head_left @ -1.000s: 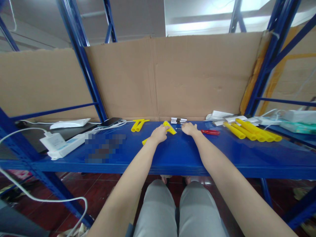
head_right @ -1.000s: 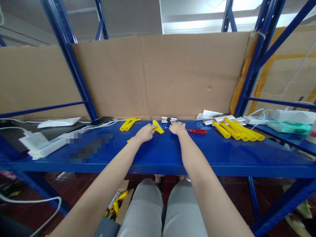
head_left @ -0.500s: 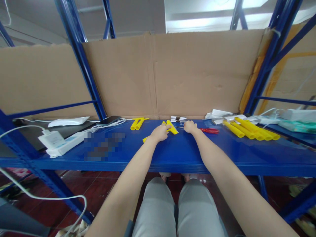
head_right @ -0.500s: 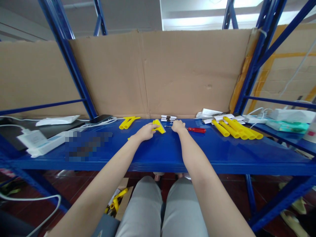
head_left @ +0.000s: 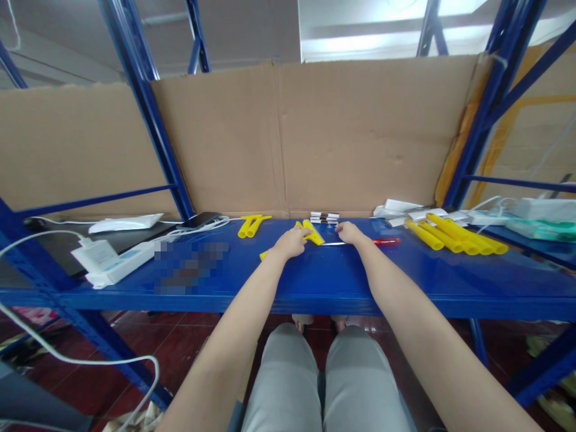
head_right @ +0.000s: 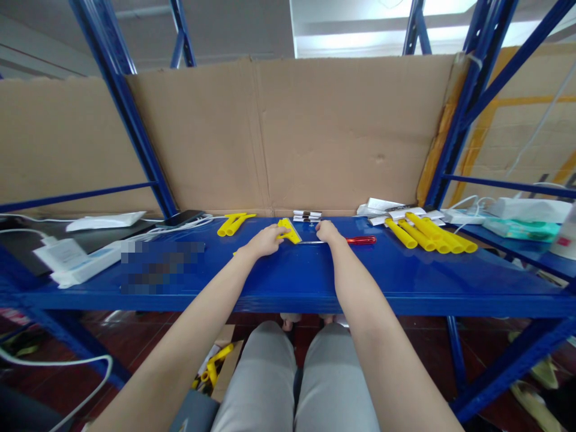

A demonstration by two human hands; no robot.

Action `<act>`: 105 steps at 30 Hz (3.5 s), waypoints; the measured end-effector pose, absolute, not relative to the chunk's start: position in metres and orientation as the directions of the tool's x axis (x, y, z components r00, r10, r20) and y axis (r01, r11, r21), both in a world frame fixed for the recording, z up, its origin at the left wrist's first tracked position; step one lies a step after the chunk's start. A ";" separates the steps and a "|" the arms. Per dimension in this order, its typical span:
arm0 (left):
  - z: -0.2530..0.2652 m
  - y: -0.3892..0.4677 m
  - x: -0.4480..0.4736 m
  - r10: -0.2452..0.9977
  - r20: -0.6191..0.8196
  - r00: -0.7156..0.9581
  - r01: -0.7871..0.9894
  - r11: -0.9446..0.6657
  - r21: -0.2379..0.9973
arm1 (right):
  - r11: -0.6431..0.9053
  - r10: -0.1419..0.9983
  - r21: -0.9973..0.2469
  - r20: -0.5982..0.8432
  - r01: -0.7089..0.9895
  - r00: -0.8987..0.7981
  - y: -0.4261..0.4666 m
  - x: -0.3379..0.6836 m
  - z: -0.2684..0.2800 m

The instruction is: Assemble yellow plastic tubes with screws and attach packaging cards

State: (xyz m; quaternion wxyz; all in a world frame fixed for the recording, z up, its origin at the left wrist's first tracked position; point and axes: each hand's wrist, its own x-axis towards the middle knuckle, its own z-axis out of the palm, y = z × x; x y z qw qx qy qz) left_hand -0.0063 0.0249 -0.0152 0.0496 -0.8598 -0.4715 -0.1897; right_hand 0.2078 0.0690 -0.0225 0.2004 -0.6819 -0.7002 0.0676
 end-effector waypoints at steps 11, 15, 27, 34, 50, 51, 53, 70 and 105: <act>-0.016 0.026 -0.006 0.793 0.368 0.486 0.832 -0.549 0.084 | 0.064 0.981 -0.283 0.193 0.957 -0.009 0.068 0.205 -0.021; -0.017 0.027 -0.005 0.794 0.357 0.493 0.823 -0.558 0.106 | 0.064 0.981 -0.248 0.193 0.967 -0.016 0.069 0.203 -0.021; -0.015 0.024 -0.005 0.760 0.325 0.562 0.761 -0.630 0.155 | 0.142 0.972 -0.267 0.217 0.953 -0.084 0.064 0.198 -0.015; -0.015 0.025 -0.004 0.700 0.369 0.611 0.691 -0.699 0.182 | 0.410 0.864 -0.444 0.469 0.797 -0.183 0.058 0.169 -0.005; -0.013 0.026 -0.005 0.666 0.387 0.638 0.633 -0.740 0.228 | 0.615 0.721 -0.170 0.517 0.770 -0.461 0.060 0.178 -0.005; -0.013 0.026 -0.005 0.664 0.391 0.637 0.631 -0.741 0.230 | 0.618 0.715 -0.152 0.516 0.771 -0.472 0.061 0.178 -0.005; -0.013 0.026 -0.005 0.666 0.392 0.635 0.631 -0.740 0.234 | 0.629 0.702 -0.134 0.522 0.766 -0.484 0.062 0.179 -0.006; -0.010 0.022 -0.004 0.690 0.401 0.603 0.652 -0.715 0.250 | 0.258 0.947 -0.759 0.321 0.599 -0.001 0.048 0.166 0.001; -0.001 0.006 0.005 0.817 0.287 0.500 0.827 -0.549 0.123 | -0.015 0.996 -0.996 -0.023 0.091 -0.084 0.043 0.154 0.002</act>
